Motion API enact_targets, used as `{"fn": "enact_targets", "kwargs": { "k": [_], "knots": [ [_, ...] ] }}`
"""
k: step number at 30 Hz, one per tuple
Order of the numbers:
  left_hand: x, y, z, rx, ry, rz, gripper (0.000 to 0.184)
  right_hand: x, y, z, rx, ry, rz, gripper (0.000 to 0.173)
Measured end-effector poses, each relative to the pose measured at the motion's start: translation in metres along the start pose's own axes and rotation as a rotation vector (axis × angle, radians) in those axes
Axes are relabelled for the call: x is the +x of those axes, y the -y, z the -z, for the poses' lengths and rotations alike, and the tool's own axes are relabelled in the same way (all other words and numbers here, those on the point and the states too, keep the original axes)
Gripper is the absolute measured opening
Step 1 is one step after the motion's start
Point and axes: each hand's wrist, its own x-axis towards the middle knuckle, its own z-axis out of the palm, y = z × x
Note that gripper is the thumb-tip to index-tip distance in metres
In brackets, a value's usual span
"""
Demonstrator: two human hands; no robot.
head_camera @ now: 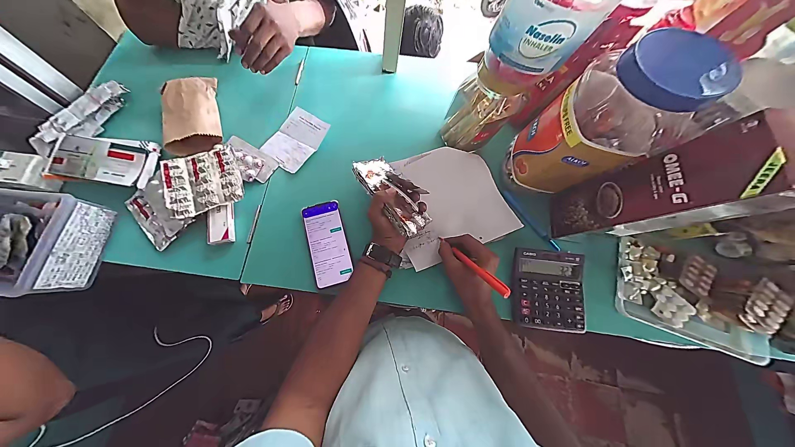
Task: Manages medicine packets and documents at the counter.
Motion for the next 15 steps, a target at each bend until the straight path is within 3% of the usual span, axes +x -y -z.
{"fn": "enact_targets", "kwargs": {
  "k": [6,9,15],
  "knots": [
    [-0.003,-0.002,-0.002,0.051,-0.006,0.009,0.032,-0.004,0.003,0.005,0.138,-0.023,0.018,0.006],
    [0.000,0.000,0.000,0.011,0.001,-0.003,0.031,-0.011,0.003,0.002,0.271,0.123,0.080,0.006],
    [0.007,0.001,0.001,-0.079,-0.024,-0.007,0.030,-0.012,0.004,-0.006,0.194,0.228,0.102,0.010]
  ]
}}
